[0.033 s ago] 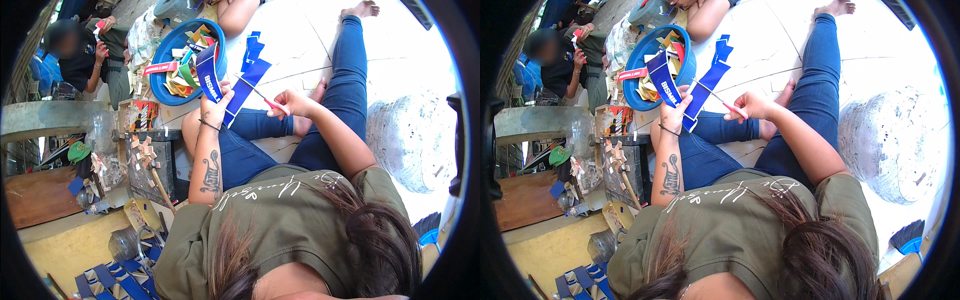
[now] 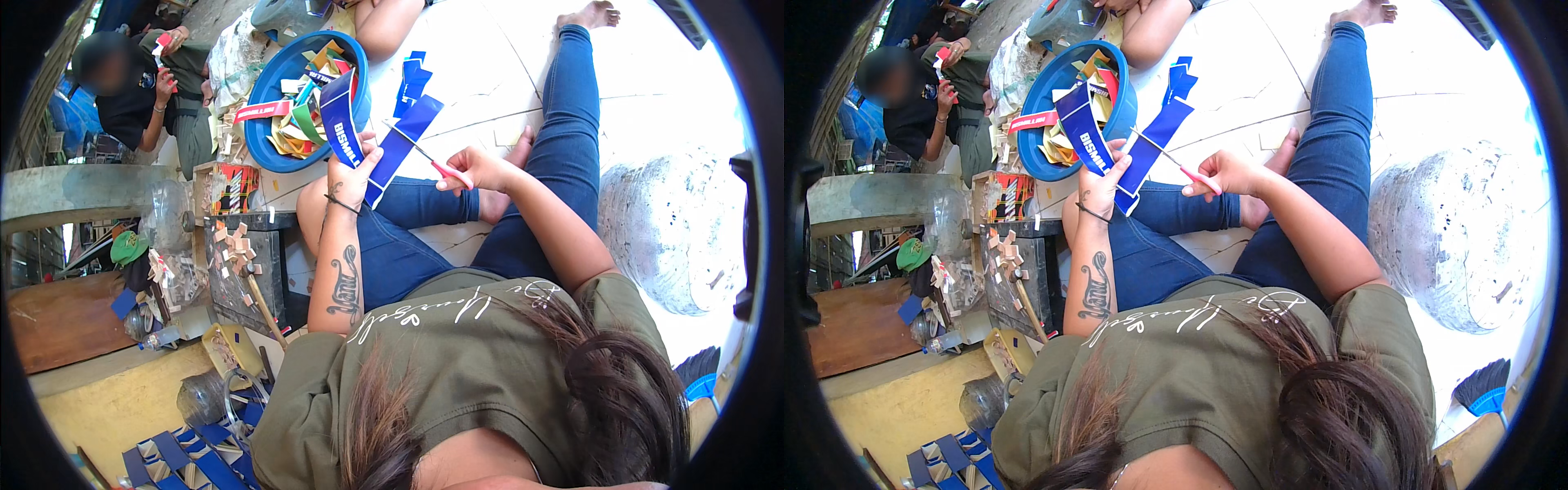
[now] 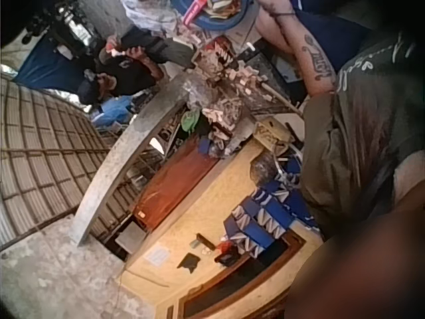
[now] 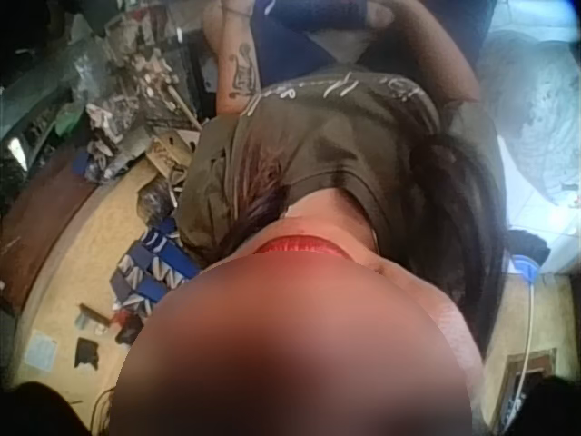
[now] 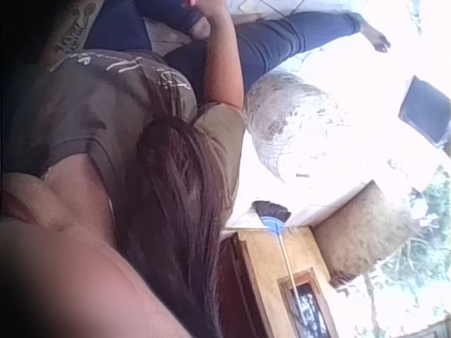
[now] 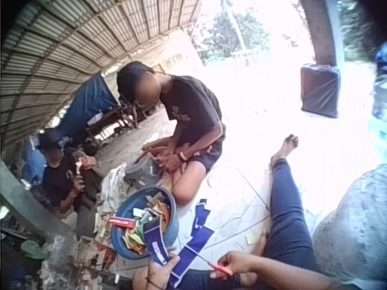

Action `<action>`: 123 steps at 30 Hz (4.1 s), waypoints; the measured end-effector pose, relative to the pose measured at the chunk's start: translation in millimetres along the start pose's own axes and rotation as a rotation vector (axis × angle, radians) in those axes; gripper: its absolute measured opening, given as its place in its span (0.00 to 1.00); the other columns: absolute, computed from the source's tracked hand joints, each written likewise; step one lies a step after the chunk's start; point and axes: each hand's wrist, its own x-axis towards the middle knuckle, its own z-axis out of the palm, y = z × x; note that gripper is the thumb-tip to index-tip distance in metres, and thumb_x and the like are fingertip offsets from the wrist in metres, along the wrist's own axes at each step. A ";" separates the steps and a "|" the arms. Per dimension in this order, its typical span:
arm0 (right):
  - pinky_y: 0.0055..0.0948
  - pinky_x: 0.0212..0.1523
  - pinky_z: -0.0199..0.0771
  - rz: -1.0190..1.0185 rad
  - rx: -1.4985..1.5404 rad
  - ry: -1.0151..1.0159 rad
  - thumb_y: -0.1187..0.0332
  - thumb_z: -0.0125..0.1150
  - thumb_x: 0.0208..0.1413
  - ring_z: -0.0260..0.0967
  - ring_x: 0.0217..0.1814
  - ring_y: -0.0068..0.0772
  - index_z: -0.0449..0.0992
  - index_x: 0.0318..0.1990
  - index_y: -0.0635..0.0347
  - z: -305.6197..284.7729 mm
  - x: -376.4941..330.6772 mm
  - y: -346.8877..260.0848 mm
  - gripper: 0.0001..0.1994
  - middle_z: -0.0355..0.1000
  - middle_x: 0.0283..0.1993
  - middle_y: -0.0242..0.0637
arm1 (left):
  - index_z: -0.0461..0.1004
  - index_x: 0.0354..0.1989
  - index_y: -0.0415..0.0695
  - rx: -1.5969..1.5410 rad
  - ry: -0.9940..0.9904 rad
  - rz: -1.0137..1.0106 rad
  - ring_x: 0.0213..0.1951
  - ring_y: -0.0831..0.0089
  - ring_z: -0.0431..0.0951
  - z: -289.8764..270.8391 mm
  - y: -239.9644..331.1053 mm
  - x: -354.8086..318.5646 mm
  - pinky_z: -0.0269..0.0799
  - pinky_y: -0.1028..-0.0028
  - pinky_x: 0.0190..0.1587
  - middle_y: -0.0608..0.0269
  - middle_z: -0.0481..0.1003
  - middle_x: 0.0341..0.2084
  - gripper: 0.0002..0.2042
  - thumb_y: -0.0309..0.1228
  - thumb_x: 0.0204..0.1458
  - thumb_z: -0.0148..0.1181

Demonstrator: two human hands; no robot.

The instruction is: The person sits on the floor and uses scissors to cut long rubber straps into smaller pieces. They pick up straps of different colors from a blue basin, cut them, and place the cut pieces back into the basin or on the floor.

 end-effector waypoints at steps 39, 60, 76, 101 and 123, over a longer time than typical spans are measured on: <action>0.19 0.27 0.61 0.151 0.118 0.071 0.50 0.69 0.37 0.64 0.19 0.19 0.74 0.18 0.60 7.4 -29.4 22.4 0.21 0.68 0.15 0.30 | 0.69 0.42 0.38 -0.156 -0.176 -0.212 0.32 0.79 0.73 24.3 -32.1 -9.8 0.70 0.82 0.36 0.68 0.71 0.27 0.15 0.20 0.44 0.60; 0.18 0.29 0.62 0.234 0.161 0.008 0.49 0.69 0.35 0.65 0.21 0.20 0.74 0.22 0.61 5.6 -24.9 32.5 0.22 0.68 0.18 0.31 | 0.69 0.43 0.38 -0.060 -0.241 -0.232 0.32 0.79 0.73 16.8 -39.8 -9.8 0.69 0.81 0.38 0.66 0.72 0.27 0.16 0.22 0.43 0.60; 0.18 0.29 0.62 0.240 0.135 -0.007 0.47 0.69 0.35 0.64 0.21 0.20 0.74 0.24 0.61 4.3 -25.4 32.2 0.23 0.68 0.18 0.31 | 0.69 0.43 0.36 0.051 -0.298 -0.241 0.31 0.79 0.72 17.8 -29.4 -12.1 0.68 0.82 0.36 0.67 0.71 0.26 0.17 0.22 0.42 0.61; 0.19 0.39 0.62 -0.049 0.232 0.406 0.58 0.66 0.43 0.64 0.34 0.21 0.69 0.37 0.64 -1.4 -13.8 26.3 0.20 0.68 0.31 0.32 | 0.68 0.40 0.37 0.052 -0.377 -0.471 0.28 0.73 0.76 16.8 -30.1 -10.8 0.72 0.76 0.33 0.56 0.73 0.35 0.17 0.38 0.59 0.37; 0.16 0.29 0.62 -0.286 0.522 0.416 0.66 0.68 0.41 0.62 0.26 0.17 0.70 0.30 0.62 22.0 -41.5 -13.0 0.14 0.66 0.25 0.28 | 0.71 0.40 0.34 0.153 -0.479 -0.121 0.27 0.86 0.72 29.1 26.4 -25.8 0.67 0.86 0.30 0.65 0.75 0.27 0.11 0.29 0.55 0.49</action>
